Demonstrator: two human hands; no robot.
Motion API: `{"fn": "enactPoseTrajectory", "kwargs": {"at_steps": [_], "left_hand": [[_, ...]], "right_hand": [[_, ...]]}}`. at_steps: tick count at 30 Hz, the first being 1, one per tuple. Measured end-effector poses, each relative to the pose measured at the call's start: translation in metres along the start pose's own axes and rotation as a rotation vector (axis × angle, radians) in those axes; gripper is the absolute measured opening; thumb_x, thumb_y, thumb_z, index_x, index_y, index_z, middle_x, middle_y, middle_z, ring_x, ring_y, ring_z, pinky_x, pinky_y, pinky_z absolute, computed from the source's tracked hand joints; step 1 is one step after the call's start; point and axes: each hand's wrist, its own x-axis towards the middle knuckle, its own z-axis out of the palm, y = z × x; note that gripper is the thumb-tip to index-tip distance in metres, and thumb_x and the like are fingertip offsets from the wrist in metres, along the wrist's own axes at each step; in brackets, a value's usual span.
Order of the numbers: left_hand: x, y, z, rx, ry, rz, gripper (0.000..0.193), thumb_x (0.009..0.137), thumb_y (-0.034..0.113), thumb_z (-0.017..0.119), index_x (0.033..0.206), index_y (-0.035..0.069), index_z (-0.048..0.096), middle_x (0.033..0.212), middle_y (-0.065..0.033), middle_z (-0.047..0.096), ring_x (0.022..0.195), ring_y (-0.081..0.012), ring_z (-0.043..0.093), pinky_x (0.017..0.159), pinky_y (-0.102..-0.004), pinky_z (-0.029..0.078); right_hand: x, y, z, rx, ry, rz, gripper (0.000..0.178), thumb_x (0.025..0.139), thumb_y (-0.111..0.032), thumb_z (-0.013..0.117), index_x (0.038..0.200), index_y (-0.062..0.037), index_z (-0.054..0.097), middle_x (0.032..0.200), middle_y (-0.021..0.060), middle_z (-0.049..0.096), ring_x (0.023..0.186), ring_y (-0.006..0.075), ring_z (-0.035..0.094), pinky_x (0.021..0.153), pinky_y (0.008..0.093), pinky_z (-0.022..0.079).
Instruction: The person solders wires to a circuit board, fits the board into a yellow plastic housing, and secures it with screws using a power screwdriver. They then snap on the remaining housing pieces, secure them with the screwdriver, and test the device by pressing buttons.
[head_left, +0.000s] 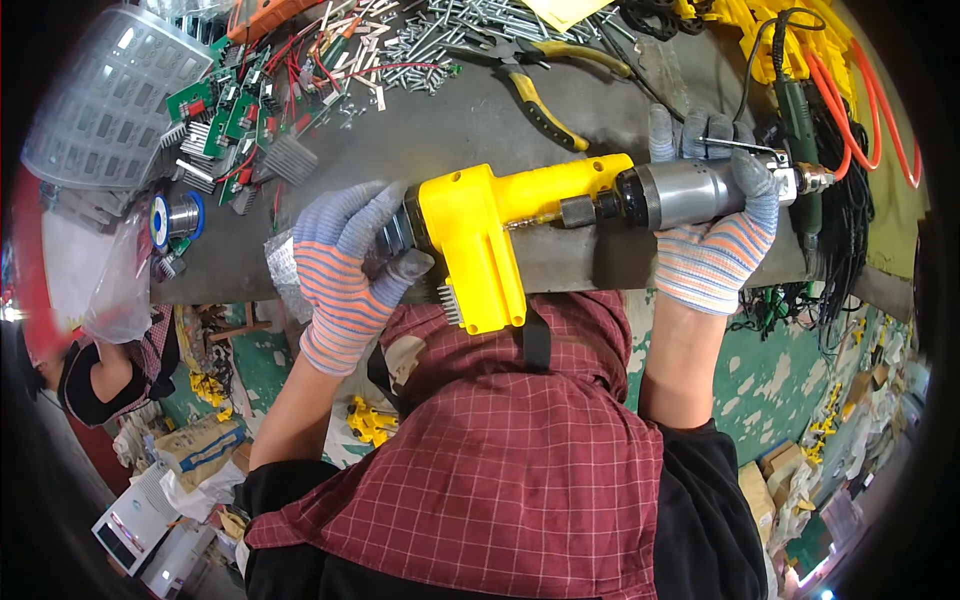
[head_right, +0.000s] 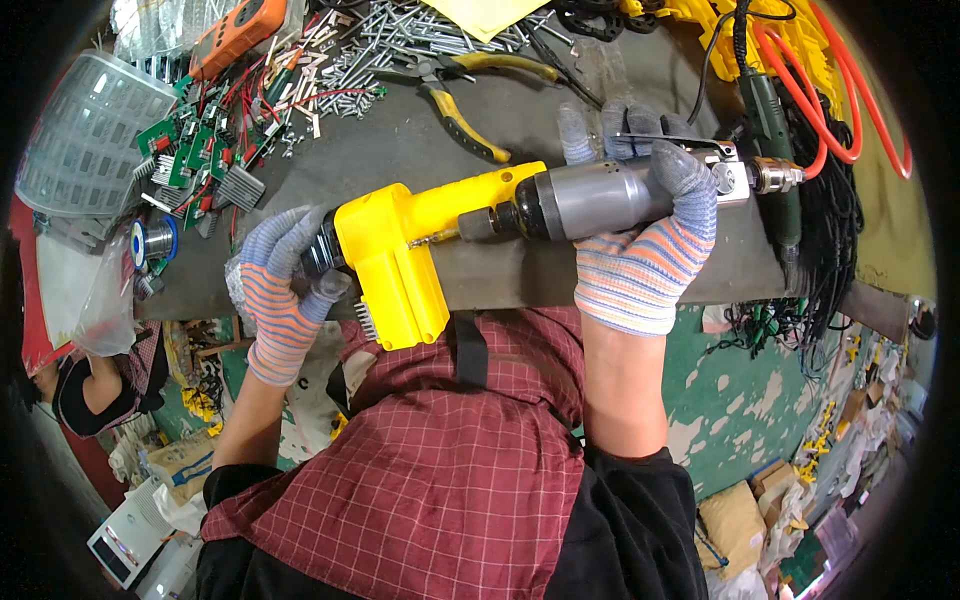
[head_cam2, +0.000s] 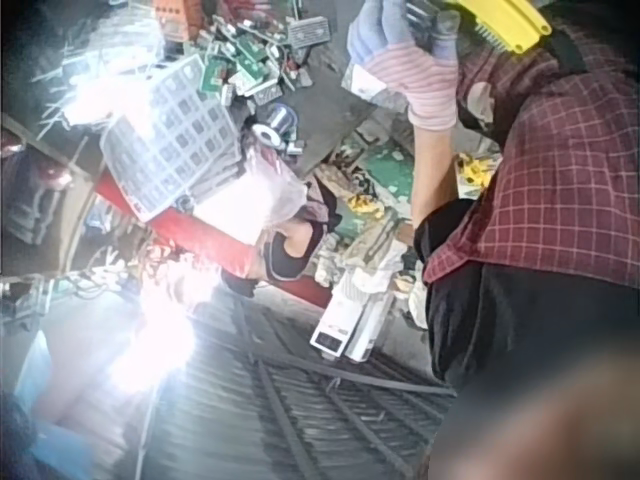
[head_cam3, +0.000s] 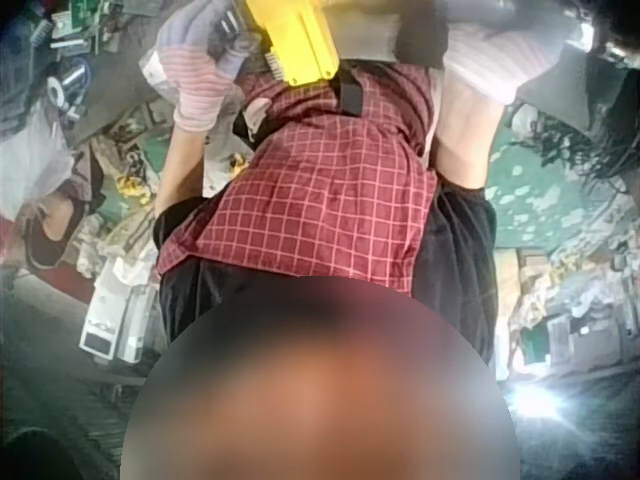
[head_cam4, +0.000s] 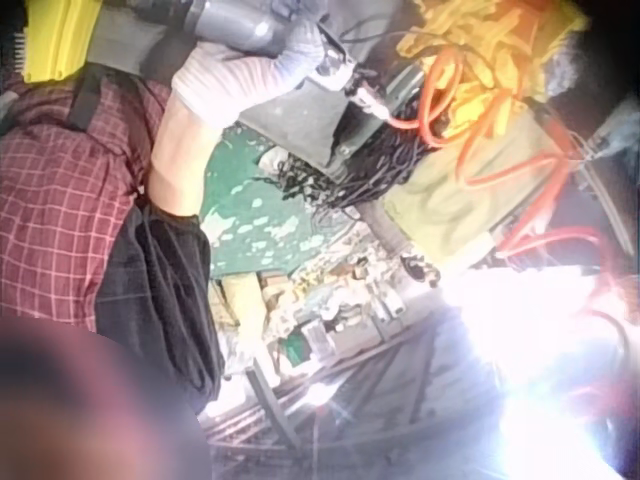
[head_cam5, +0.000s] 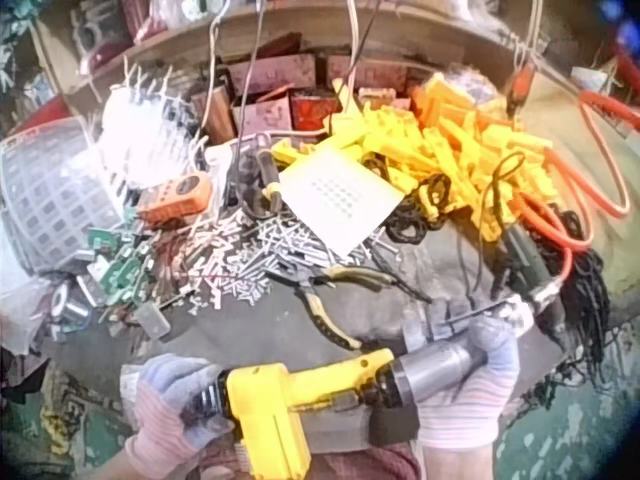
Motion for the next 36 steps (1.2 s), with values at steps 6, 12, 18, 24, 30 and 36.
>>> {"fn": "enactPoseTrajectory", "kwargs": {"at_steps": [6, 12, 18, 24, 30, 36], "left_hand": [[-0.002, -0.001, -0.002, 0.027, -0.012, -0.015, 0.061, 0.081, 0.051, 0.074, 0.124, 0.009, 0.067, 0.115, -0.0119, 0.062, 0.106, -0.0328, 0.057, 0.093, -0.0449, 0.043], [-0.003, -0.001, -0.001, 0.017, -0.002, -0.006, 0.060, 0.081, 0.050, 0.073, 0.125, 0.009, 0.066, 0.115, -0.0115, 0.062, 0.106, -0.0330, 0.056, 0.093, -0.0447, 0.042], [-0.002, 0.000, 0.001, 0.069, 0.013, 0.020, 0.058, 0.083, 0.049, 0.072, 0.124, 0.009, 0.066, 0.116, -0.0117, 0.062, 0.106, -0.0329, 0.056, 0.093, -0.0447, 0.042], [-0.003, -0.001, 0.004, 0.090, 0.042, 0.054, 0.058, 0.083, 0.049, 0.072, 0.124, 0.008, 0.065, 0.114, -0.0123, 0.062, 0.105, -0.0329, 0.057, 0.092, -0.0451, 0.043], [0.000, 0.003, 0.001, 0.073, 0.071, 0.075, 0.058, 0.084, 0.050, 0.070, 0.124, 0.009, 0.065, 0.112, -0.0124, 0.062, 0.103, -0.0338, 0.058, 0.090, -0.0459, 0.044], [-0.001, 0.003, -0.003, 0.053, 0.038, 0.072, 0.063, 0.079, 0.044, 0.075, 0.129, 0.008, 0.060, 0.116, -0.0137, 0.062, 0.106, -0.0358, 0.057, 0.091, -0.0482, 0.044]], "right_hand": [[0.004, -0.002, -0.004, -0.038, 0.025, 0.017, 0.027, 0.077, -0.010, 0.067, 0.103, -0.0062, 0.063, 0.104, 0.0123, 0.068, 0.105, 0.0313, 0.066, 0.105, 0.0653, 0.047], [0.001, 0.001, -0.006, -0.009, -0.102, 0.031, 0.024, 0.077, -0.010, 0.068, 0.100, -0.0061, 0.064, 0.102, 0.0125, 0.068, 0.103, 0.0315, 0.066, 0.105, 0.0644, 0.047], [-0.003, 0.003, 0.007, -0.022, 0.017, 0.005, 0.021, 0.075, -0.007, 0.068, 0.095, -0.0029, 0.063, 0.093, 0.0131, 0.068, 0.095, 0.0336, 0.067, 0.104, 0.0642, 0.047], [0.002, 0.004, -0.004, -0.034, -0.137, 0.040, 0.015, 0.076, -0.007, 0.069, 0.090, -0.0072, 0.063, 0.086, 0.0082, 0.068, 0.082, 0.0265, 0.067, 0.088, 0.0595, 0.058], [-0.003, 0.006, 0.003, -0.063, -0.109, 0.019, 0.018, 0.074, -0.007, 0.070, 0.091, -0.0068, 0.062, 0.086, 0.0083, 0.067, 0.083, 0.0280, 0.067, 0.094, 0.0616, 0.054], [-0.011, 0.003, 0.023, -0.134, 0.069, -0.006, 0.036, 0.076, -0.008, 0.066, 0.110, -0.0013, 0.061, 0.095, 0.0106, 0.065, 0.090, 0.0314, 0.065, 0.103, 0.0667, 0.046]]}}
